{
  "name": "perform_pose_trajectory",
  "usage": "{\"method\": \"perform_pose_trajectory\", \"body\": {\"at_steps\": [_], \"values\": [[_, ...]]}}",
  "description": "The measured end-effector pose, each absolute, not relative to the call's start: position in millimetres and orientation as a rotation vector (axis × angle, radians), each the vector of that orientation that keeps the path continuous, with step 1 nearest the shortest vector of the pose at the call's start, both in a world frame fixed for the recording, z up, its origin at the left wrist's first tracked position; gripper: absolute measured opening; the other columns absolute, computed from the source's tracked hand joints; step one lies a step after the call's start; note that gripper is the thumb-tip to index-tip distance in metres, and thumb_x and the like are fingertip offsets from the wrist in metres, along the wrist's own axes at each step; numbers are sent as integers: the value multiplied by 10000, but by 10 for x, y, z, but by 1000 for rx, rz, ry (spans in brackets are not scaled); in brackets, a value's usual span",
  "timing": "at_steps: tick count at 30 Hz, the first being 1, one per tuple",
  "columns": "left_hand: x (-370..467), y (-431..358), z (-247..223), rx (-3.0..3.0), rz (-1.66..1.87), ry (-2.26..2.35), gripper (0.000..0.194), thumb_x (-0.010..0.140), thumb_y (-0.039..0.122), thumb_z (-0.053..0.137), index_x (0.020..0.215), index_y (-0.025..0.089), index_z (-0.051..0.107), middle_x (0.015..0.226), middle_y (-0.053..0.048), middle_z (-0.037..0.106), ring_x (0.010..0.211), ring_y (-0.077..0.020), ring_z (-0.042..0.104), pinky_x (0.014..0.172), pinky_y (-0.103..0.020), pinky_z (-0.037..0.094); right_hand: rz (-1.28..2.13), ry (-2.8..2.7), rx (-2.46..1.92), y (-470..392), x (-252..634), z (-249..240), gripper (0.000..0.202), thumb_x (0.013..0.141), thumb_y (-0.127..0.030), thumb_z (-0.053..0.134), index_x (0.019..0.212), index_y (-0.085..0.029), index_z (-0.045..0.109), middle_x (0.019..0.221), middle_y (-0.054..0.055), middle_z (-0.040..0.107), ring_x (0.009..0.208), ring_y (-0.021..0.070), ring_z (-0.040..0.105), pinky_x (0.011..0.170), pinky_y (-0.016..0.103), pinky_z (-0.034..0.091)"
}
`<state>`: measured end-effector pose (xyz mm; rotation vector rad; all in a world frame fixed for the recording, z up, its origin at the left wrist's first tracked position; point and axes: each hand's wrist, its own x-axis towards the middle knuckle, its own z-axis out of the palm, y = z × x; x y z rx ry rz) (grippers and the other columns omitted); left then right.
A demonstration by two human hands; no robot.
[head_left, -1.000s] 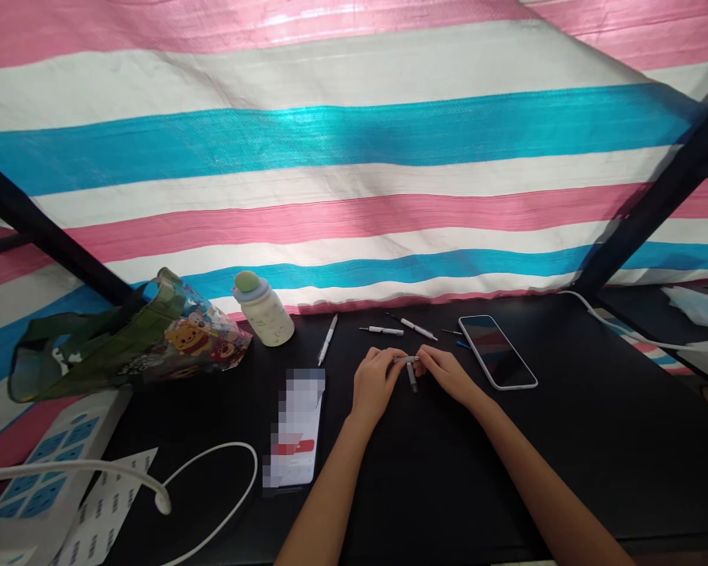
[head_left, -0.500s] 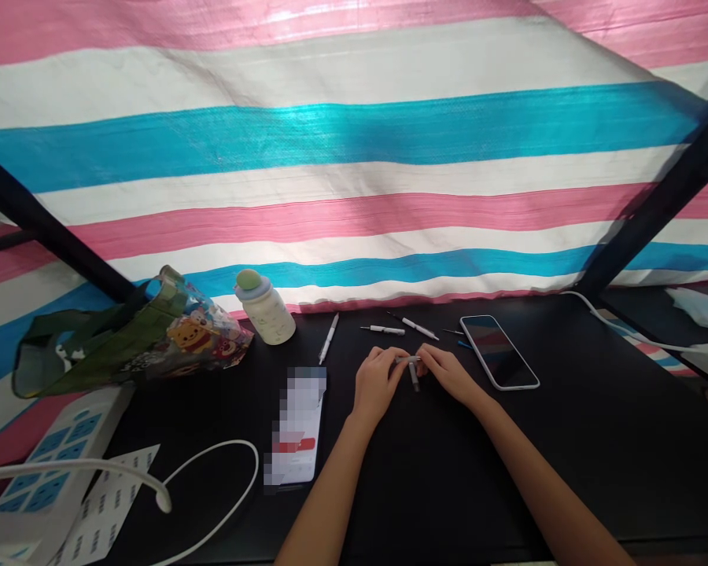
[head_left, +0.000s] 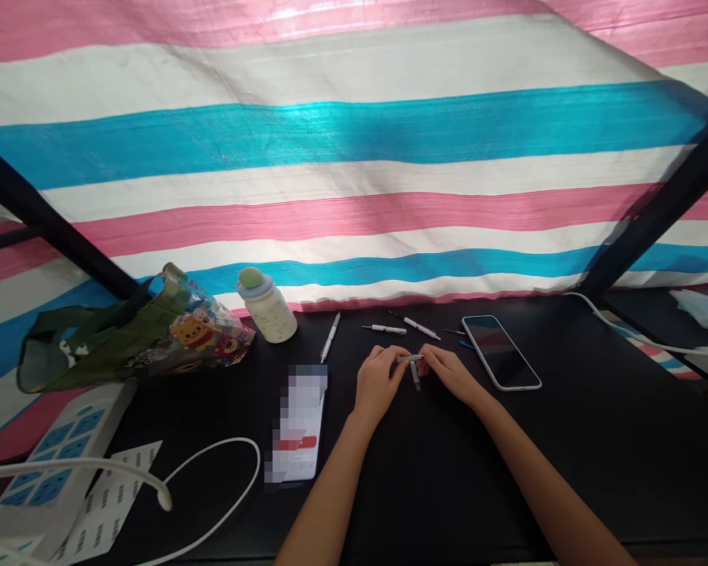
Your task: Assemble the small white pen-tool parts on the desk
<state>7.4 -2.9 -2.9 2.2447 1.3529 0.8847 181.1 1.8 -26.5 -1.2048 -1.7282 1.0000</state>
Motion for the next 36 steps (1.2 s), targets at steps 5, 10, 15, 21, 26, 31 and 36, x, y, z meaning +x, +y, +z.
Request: {"method": "perform_pose_trajectory", "body": {"at_steps": [5, 10, 15, 21, 26, 31, 36], "values": [[71, -21, -35, 2233, 883, 1372, 153, 878, 276, 462, 956, 253, 593, 890, 19, 627, 892, -136, 529, 749, -241, 436, 1028, -1712, -1186, -2, 1806, -220, 293, 854, -489, 432, 793, -207, 479, 631, -8, 575, 657, 158, 576, 669, 287, 461], [50, -18, -23, 2220, 892, 1326, 140, 868, 274, 483, 930, 260, 608, 881, 21, 625, 889, -137, 518, 747, -240, 439, 983, -1778, -1189, 9, 1834, -219, 323, 863, -465, 427, 691, -197, 482, 626, 0, 553, 644, 149, 546, 625, 268, 440], [49, -10, -27, 2220, 862, 1288, 137, 865, 266, 484, 917, 238, 608, 863, 1, 618, 899, -157, 498, 765, -263, 432, 923, -1792, -1203, 11, 1845, -220, 362, 874, -465, 403, 643, -196, 476, 597, -1, 549, 620, 143, 518, 600, 261, 421], [73, 0, -77, 2332, 808, 1345, 78, 817, 286, 562, 826, 218, 600, 828, 2, 600, 851, -165, 498, 773, -296, 375, 879, -1767, -1239, 19, 1825, -261, 365, 868, -485, 400, 653, -199, 474, 560, -16, 525, 556, 130, 494, 564, 251, 392], [75, 5, -131, 2313, 812, 1388, 146, 827, 238, 512, 964, 221, 557, 745, 29, 578, 781, -141, 524, 764, -290, 350, 890, -1755, -1263, 5, 1798, -266, 303, 876, -449, 386, 731, -203, 487, 554, -25, 526, 546, 134, 506, 565, 252, 388], [64, 11, -163, 2309, 771, 1438, 366, 795, 186, 488, 1156, 246, 478, 679, 52, 555, 729, -138, 532, 742, -283, 342, 719, -1942, -1352, -27, 1764, -266, 187, 863, -350, 424, 855, -218, 556, 580, -30, 511, 547, 134, 482, 546, 248, 343], [62, -1, -146, 2384, 708, 1437, 198, 786, 186, 481, 945, 256, 578, 642, 42, 558, 720, -150, 522, 713, -287, 323, 607, -2096, -1360, -41, 1741, -275, 156, 851, -310, 446, 781, -213, 547, 628, -7, 529, 612, 146, 490, 570, 250, 336]]}}
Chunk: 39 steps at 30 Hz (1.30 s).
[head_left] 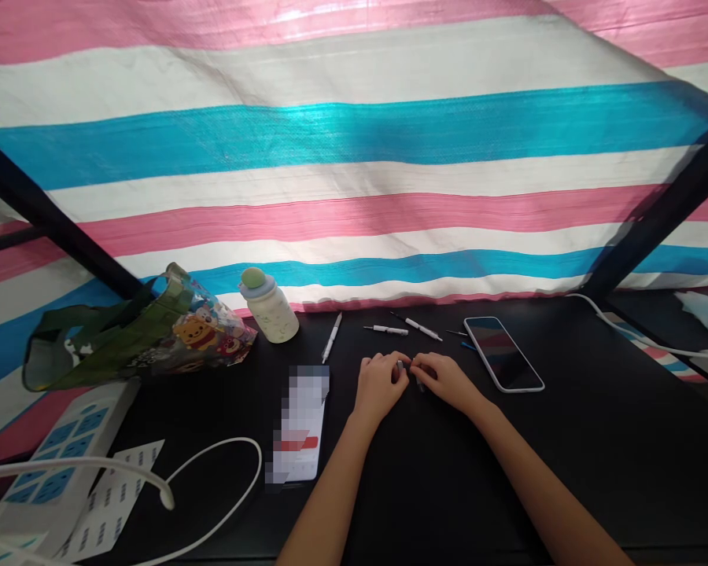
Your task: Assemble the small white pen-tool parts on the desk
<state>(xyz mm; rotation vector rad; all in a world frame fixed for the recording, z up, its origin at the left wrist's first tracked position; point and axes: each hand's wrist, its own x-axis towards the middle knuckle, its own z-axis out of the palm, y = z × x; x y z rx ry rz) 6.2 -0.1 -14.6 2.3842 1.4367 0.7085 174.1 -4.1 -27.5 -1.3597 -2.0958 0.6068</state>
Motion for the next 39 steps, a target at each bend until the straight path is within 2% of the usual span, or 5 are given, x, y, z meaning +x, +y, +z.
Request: {"method": "perform_pose_trajectory", "body": {"at_steps": [7, 15, 25, 32, 39], "values": [[68, 5, -156, 2368, 642, 1451, 103, 815, 221, 487, 885, 227, 562, 618, 45, 553, 702, -147, 525, 710, -289, 326, 575, -2116, -1417, -41, 1736, -297, 63, 777, -247, 520, 752, -204, 481, 598, -36, 465, 572, 125, 458, 536, 231, 315], [76, -13, -93, 2356, 760, 1480, 138, 862, 228, 440, 947, 232, 549, 687, 30, 583, 760, -154, 522, 725, -284, 340, 772, -1874, -1317, 8, 1775, -321, 286, 816, -220, 422, 1101, -208, 442, 622, -48, 511, 566, 122, 504, 567, 232, 373], [98, -37, -80, 2393, 835, 1339, 141, 838, 244, 507, 970, 229, 556, 827, 21, 634, 831, -157, 521, 766, -297, 360, 967, -1609, -1174, 0, 1724, -289, 198, 861, -395, 423, 927, -208, 420, 692, 4, 600, 649, 150, 580, 633, 270, 445], [82, -32, -42, 2381, 858, 1346, 188, 897, 233, 412, 1006, 236, 564, 902, 10, 626, 870, -152, 522, 754, -279, 374, 711, -1709, -1472, 7, 1782, -287, 392, 904, -435, 278, 640, -205, 454, 558, -2, 555, 575, 140, 532, 597, 249, 394], [41, -2, -56, 2350, 802, 1449, 231, 924, 309, 376, 917, 250, 599, 701, 22, 601, 774, -143, 529, 694, -257, 373, 710, -1821, -1404, 4, 1787, -274, 312, 878, -404, 363, 657, -204, 457, 527, -29, 503, 518, 124, 489, 554, 236, 359]]}}
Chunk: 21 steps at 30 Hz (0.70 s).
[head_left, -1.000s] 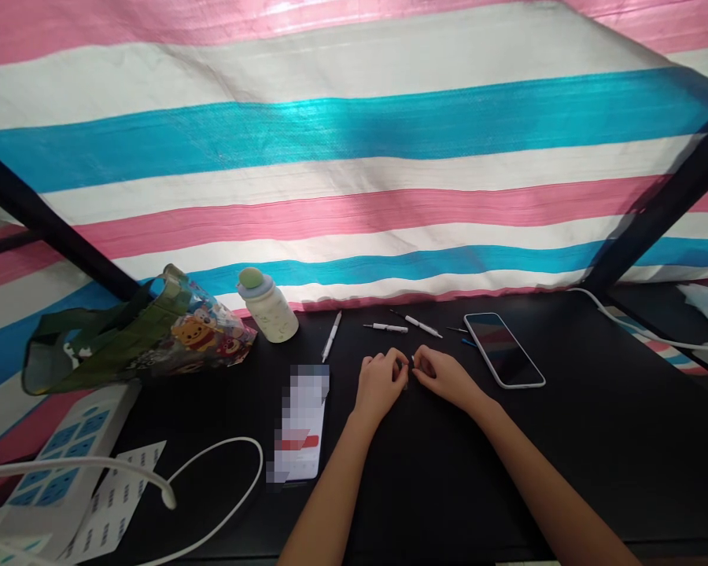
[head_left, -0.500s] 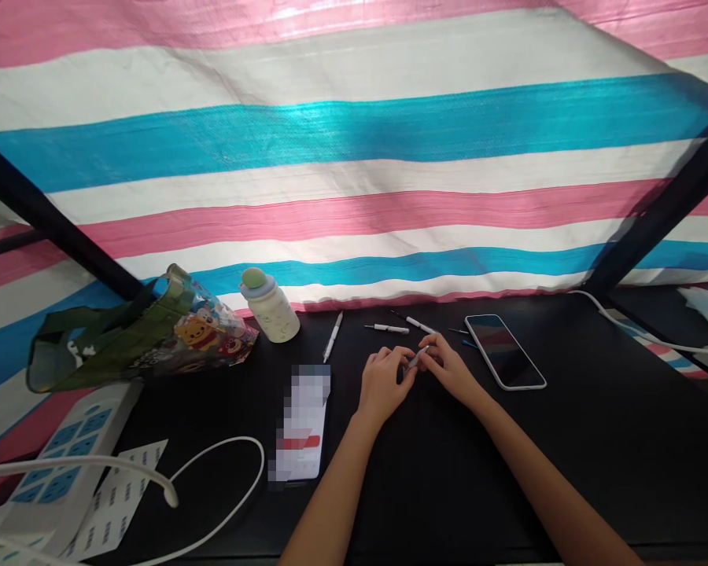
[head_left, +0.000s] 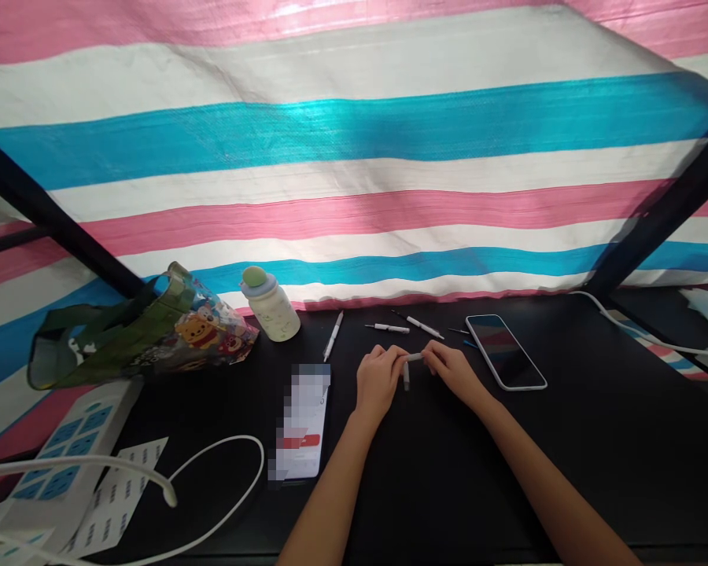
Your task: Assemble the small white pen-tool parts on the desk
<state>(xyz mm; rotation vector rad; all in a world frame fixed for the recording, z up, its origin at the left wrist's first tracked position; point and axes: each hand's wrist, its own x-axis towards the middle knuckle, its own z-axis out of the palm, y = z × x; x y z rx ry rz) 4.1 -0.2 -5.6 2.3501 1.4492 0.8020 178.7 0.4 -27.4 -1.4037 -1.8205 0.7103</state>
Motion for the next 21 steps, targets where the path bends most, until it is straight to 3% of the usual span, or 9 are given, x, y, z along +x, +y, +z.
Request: {"method": "perform_pose_trajectory", "body": {"at_steps": [4, 8, 16, 21], "values": [[40, 8, -74, 2310, 839, 1486, 227, 923, 290, 375, 903, 256, 598, 748, 25, 621, 787, -145, 524, 676, -254, 381, 710, -1827, -1370, -10, 1773, -269, 187, 846, -386, 441, 827, -211, 503, 594, -30, 545, 552, 132, 516, 558, 237, 375], [58, 8, -87, 2259, 952, 1423, 202, 914, 250, 390, 995, 260, 574, 935, 24, 631, 874, -143, 517, 721, -251, 412, 685, -1753, -1395, -13, 1775, -268, 221, 839, -401, 449, 938, -215, 516, 670, -11, 594, 606, 146, 564, 579, 243, 404], [61, -7, -57, 2270, 927, 1377, 224, 918, 252, 370, 1003, 247, 577, 940, 8, 621, 899, -155, 501, 773, -267, 417, 711, -1829, -1483, -15, 1793, -234, 379, 900, -413, 308, 670, -204, 525, 619, 4, 606, 615, 149, 579, 625, 251, 407], [48, 2, -71, 2223, 876, 1461, 209, 912, 273, 393, 964, 264, 595, 894, 22, 634, 864, -142, 515, 720, -241, 414, 728, -1872, -1426, 10, 1794, -275, 171, 842, -358, 443, 822, -216, 537, 636, -10, 610, 601, 151, 569, 609, 257, 411]]}}
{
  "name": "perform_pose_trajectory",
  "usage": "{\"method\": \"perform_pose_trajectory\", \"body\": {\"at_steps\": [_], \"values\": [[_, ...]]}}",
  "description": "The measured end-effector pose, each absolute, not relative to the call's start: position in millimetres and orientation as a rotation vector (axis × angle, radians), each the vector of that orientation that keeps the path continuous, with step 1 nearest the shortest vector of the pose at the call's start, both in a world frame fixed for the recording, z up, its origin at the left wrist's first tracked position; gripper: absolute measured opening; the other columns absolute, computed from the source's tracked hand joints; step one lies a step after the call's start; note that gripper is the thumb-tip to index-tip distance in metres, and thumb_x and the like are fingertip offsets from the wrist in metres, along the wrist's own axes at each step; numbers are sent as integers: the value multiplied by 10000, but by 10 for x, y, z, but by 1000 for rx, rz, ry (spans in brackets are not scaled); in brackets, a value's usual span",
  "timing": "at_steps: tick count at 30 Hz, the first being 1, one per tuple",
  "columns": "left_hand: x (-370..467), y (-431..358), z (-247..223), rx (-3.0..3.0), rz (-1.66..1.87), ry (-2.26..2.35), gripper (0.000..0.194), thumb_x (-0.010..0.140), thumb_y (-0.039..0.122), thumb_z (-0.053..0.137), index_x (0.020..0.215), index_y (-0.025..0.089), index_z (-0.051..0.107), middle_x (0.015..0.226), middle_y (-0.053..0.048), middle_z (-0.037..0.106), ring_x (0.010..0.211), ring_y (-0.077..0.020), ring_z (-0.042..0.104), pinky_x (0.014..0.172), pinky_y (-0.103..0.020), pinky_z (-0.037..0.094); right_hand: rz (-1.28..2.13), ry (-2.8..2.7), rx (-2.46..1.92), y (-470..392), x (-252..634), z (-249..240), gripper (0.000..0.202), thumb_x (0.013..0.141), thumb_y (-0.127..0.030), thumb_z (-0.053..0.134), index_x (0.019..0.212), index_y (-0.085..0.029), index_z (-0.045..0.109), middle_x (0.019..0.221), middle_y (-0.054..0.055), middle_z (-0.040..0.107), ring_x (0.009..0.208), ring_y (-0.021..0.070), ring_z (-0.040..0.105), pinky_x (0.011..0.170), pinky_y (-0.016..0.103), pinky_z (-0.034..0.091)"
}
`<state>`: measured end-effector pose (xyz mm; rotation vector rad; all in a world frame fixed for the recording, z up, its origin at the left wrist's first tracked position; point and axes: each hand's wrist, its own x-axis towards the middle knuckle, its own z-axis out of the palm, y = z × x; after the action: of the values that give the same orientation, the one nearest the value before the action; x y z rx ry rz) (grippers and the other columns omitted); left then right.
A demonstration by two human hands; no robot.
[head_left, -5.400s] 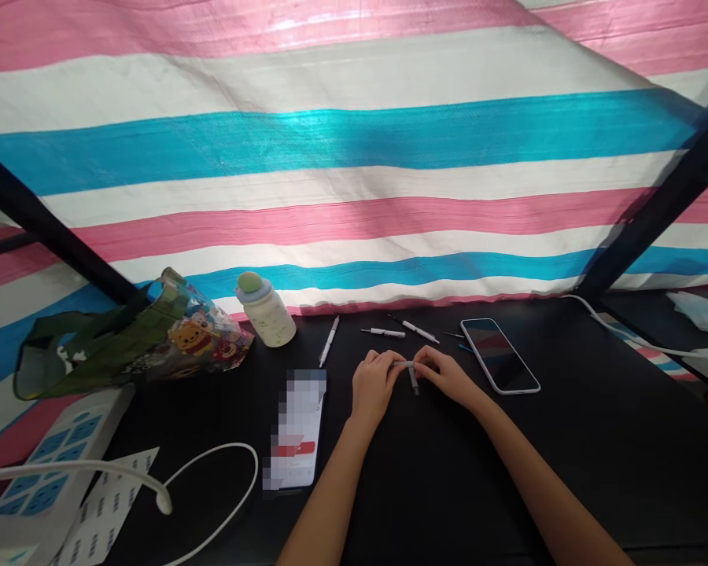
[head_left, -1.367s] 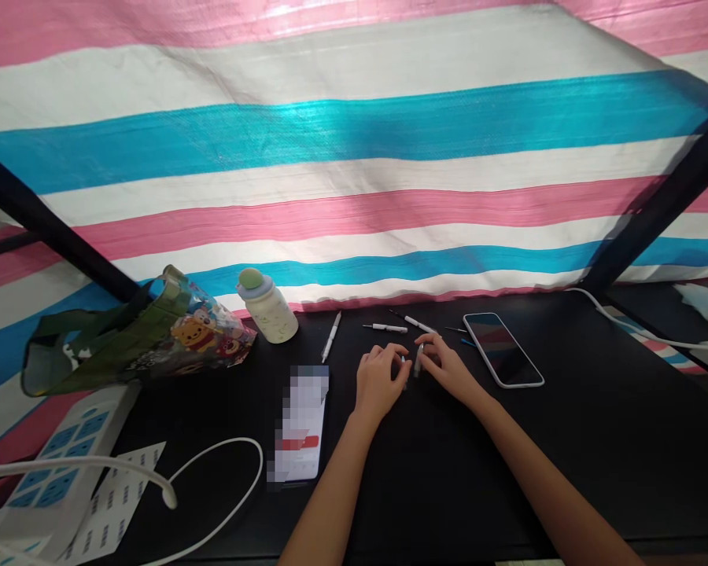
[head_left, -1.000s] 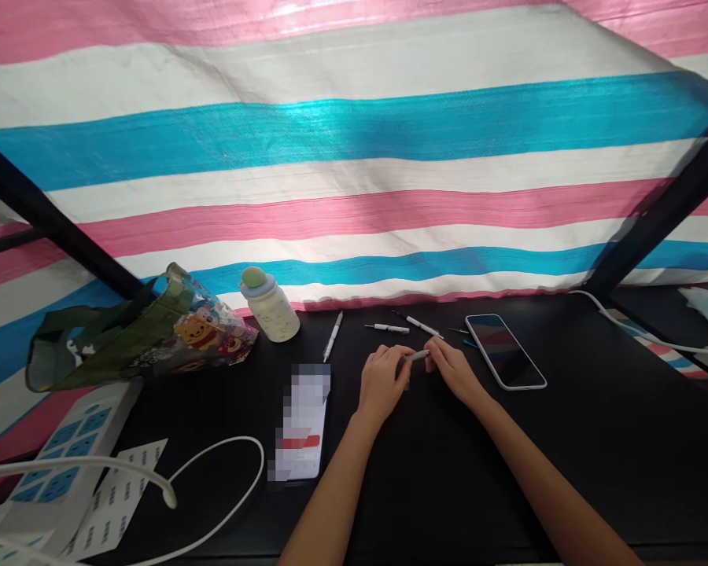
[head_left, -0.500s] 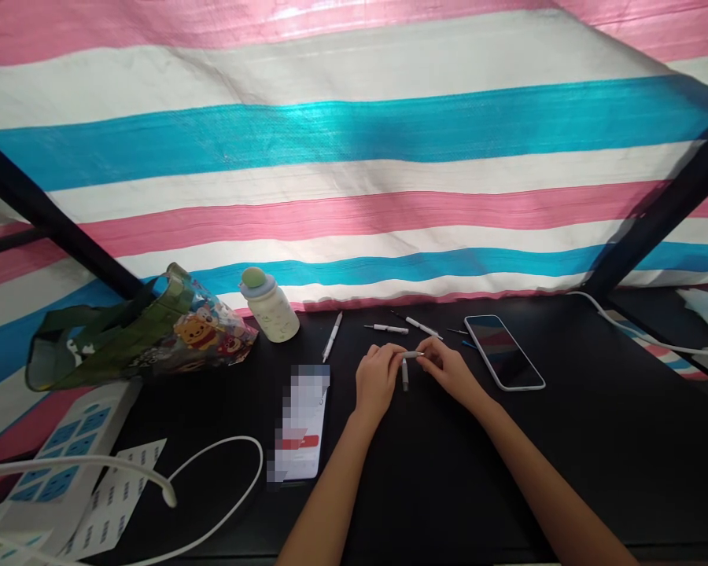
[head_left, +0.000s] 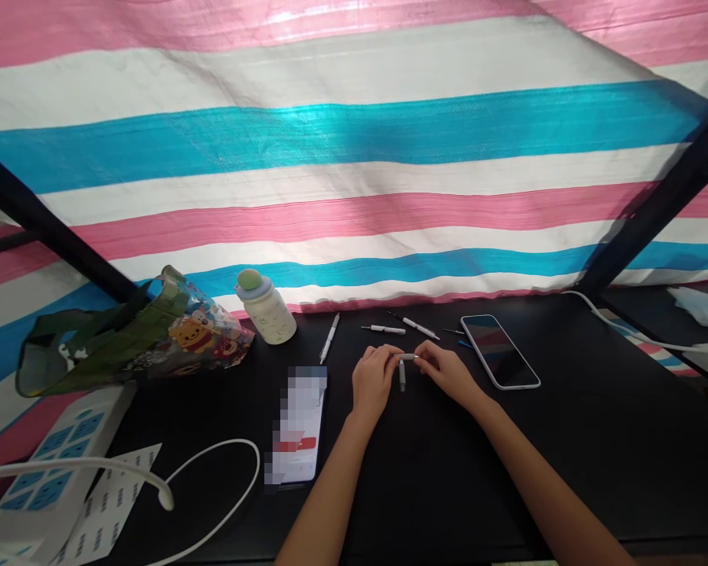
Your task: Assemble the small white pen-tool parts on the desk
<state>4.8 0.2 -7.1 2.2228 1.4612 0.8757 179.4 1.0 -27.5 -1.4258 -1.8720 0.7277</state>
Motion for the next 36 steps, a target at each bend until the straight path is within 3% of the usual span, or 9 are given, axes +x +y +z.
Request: {"method": "perform_pose_trajectory", "body": {"at_steps": [6, 11, 19, 36], "values": [[62, -5, -63, 2249, 872, 1488, 205, 911, 284, 399, 952, 267, 599, 857, 26, 637, 832, -136, 520, 689, -231, 400, 686, -1858, -1479, -16, 1798, -261, 214, 832, -408, 460, 938, -232, 519, 687, -17, 623, 616, 153, 574, 586, 252, 386], [63, -7, -64, 2269, 895, 1445, 204, 913, 287, 396, 938, 257, 596, 882, 30, 644, 845, -137, 512, 708, -235, 395, 690, -1879, -1519, -22, 1805, -226, 356, 902, -409, 310, 717, -212, 541, 662, -3, 628, 646, 155, 588, 628, 256, 387], [39, 0, -100, 2245, 850, 1554, 230, 901, 348, 419, 807, 237, 597, 798, 30, 638, 808, -143, 519, 653, -238, 363, 792, -1896, -1392, 12, 1815, -297, 154, 828, -347, 474, 891, -215, 522, 644, -16, 608, 603, 149, 579, 592, 256, 411], [40, -5, -94, 2196, 853, 1467, 254, 916, 346, 381, 845, 262, 610, 690, 37, 641, 784, -148, 540, 680, -247, 387, 790, -1863, -1377, 14, 1832, -330, 177, 806, -378, 508, 877, -217, 526, 660, -6, 619, 620, 158, 592, 613, 274, 435]]}}
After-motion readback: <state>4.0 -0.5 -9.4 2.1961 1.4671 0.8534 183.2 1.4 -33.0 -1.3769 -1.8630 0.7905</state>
